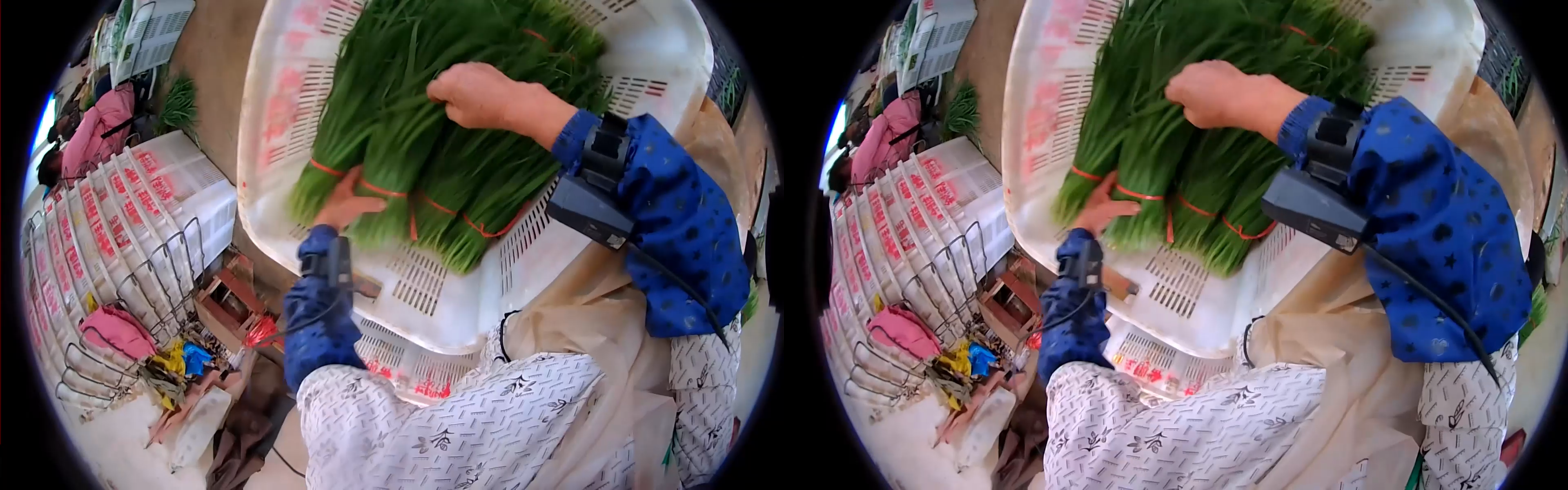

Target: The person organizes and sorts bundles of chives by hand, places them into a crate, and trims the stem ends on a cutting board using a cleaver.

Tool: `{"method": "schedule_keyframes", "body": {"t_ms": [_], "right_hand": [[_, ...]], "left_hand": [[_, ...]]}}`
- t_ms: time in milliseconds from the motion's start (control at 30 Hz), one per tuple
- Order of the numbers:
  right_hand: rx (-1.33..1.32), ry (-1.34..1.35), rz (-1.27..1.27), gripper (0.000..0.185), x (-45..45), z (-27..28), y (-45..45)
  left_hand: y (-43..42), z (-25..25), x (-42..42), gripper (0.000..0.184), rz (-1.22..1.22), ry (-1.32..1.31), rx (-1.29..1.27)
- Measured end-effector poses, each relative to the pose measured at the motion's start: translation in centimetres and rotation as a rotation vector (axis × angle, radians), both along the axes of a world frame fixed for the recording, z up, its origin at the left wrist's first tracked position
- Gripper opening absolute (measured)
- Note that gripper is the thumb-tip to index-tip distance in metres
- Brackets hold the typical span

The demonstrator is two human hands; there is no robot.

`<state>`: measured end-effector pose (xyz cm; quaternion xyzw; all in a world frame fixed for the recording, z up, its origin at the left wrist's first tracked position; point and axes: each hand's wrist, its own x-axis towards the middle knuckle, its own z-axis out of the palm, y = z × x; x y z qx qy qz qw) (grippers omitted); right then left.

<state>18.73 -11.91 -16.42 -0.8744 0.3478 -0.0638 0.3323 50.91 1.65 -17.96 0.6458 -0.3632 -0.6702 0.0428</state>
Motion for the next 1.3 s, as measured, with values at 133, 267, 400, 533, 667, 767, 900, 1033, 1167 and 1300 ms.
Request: {"method": "schedule_keyframes", "body": {"t_ms": [133, 267, 400, 533, 667, 767, 900, 1033, 1167, 1300], "right_hand": [[0.038, 0.094, 0.082, 0.015, -0.3, -0.4, 0.8], [0.119, 0.158, 0.069, 0.016, -0.1, -0.3, 0.6], [0.122, 0.143, 0.054, 0.016, -0.2, -1.8, 1.1], [0.145, 0.185, 0.087, 0.015, 0.1, -0.6, 1.0], [0.129, 0.155, 0.070, 0.014, -0.3, -0.7, 1.2], [0.168, 0.166, 0.071, 0.013, -0.2, 0.6, 0.9], [0.133, 0.101, 0.074, 0.014, 0.4, 1.1, 0.9], [0.146, 0.167, 0.012, 0.026, 0.1, 1.8, 0.6], [0.119, 0.172, 0.045, 0.020, -0.6, 1.9, 0.7], [0.202, 0.213, 0.060, 0.017, -0.4, 2.4, 1.2]], "left_hand": [[1.8, -6.1, -0.7, 0.100, -0.115, -0.205, -0.085], [0.7, 2.0, -3.9, 0.102, -0.427, -0.404, -0.076], [-2.9, 8.4, -3.6, 0.089, -0.304, -0.632, 0.008], [-4.1, 3.9, 1.3, 0.092, -0.460, -0.836, -0.726], [-5.3, 0.8, 2.3, 0.101, -0.431, -0.694, -0.461], [-6.1, 2.3, 2.1, 0.095, -0.375, -0.681, -0.379], [-8.3, 10.6, 0.4, 0.083, -0.150, -0.246, -0.477], [-10.6, 12.0, 5.6, 0.063, 0.014, -0.040, -0.304], [-9.4, 8.0, 1.6, 0.069, -0.061, -0.121, -0.380], [-8.2, 1.3, 2.6, 0.080, -0.035, -0.031, -0.074]]}}
